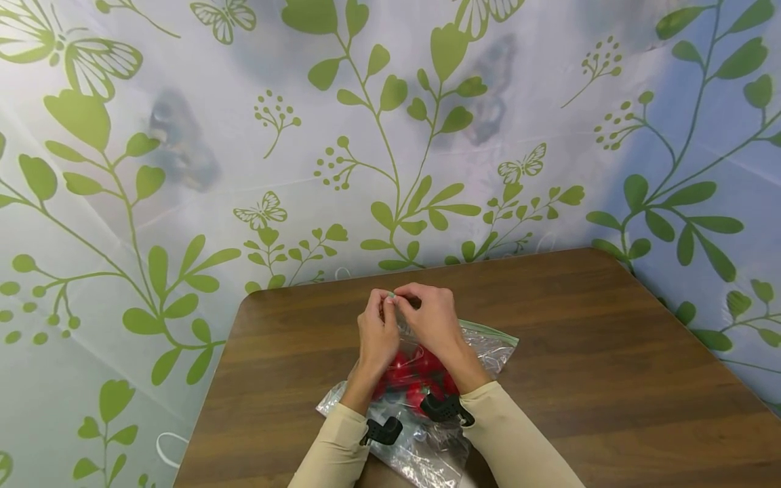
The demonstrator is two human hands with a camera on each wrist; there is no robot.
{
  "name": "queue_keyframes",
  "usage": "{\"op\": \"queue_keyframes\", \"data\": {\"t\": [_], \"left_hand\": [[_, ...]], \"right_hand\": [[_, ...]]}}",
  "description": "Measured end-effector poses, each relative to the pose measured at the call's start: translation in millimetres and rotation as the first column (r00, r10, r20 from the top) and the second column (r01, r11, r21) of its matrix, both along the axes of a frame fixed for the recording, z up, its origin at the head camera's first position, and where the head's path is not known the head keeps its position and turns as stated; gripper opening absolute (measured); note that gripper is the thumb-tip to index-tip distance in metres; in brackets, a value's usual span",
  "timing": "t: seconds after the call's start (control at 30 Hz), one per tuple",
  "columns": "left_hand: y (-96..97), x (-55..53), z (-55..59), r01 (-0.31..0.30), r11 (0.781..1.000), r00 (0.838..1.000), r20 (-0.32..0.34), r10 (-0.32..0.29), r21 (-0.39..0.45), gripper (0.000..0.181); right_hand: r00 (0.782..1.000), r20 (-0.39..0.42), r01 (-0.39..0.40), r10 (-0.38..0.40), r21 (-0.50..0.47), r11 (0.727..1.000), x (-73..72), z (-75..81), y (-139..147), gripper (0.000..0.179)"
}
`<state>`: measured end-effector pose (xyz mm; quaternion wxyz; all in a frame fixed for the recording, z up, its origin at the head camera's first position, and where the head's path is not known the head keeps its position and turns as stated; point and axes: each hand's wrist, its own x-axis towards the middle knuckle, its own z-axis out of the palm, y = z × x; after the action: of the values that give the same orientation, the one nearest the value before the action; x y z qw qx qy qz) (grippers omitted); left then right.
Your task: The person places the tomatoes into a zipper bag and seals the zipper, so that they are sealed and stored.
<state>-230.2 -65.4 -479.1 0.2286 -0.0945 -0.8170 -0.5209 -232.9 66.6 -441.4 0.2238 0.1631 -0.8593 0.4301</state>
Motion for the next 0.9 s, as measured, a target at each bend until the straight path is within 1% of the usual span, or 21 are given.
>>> {"op": "queue_keyframes", "data": {"t": [0.1,0.33,0.6,0.9], "left_hand": [[0.4,0.1,1.1,-0.011,1.0,1.0,0.0,0.011,0.006,0.019],[0.8,0.4,1.4,-0.001,1.0,0.999,0.034,0.001,0.013,0.02],[1.3,0.8,-0.1,-0.004,1.0,0.999,0.054,0.003,0.031,0.016],[2.2,2.2,0.7,-0.005,0.997,0.999,0.045,0.001,0.081,0.014]], "right_hand": [[1.0,0.0,0.007,-0.007,-0.006,1.0,0.1,-0.6,0,0.013],[1.0,-0.013,0.019,-0.019,0.0,1.0,1.6,-3.4,3,0.01],[1.0,-0.017,0.023,-0.023,-0.01,1.0,4.7,-6.8,6,0.01],[0.999,-0.037,0.028,-0.028,-0.003,1.0,6.9,-12.4,14,0.009]]}}
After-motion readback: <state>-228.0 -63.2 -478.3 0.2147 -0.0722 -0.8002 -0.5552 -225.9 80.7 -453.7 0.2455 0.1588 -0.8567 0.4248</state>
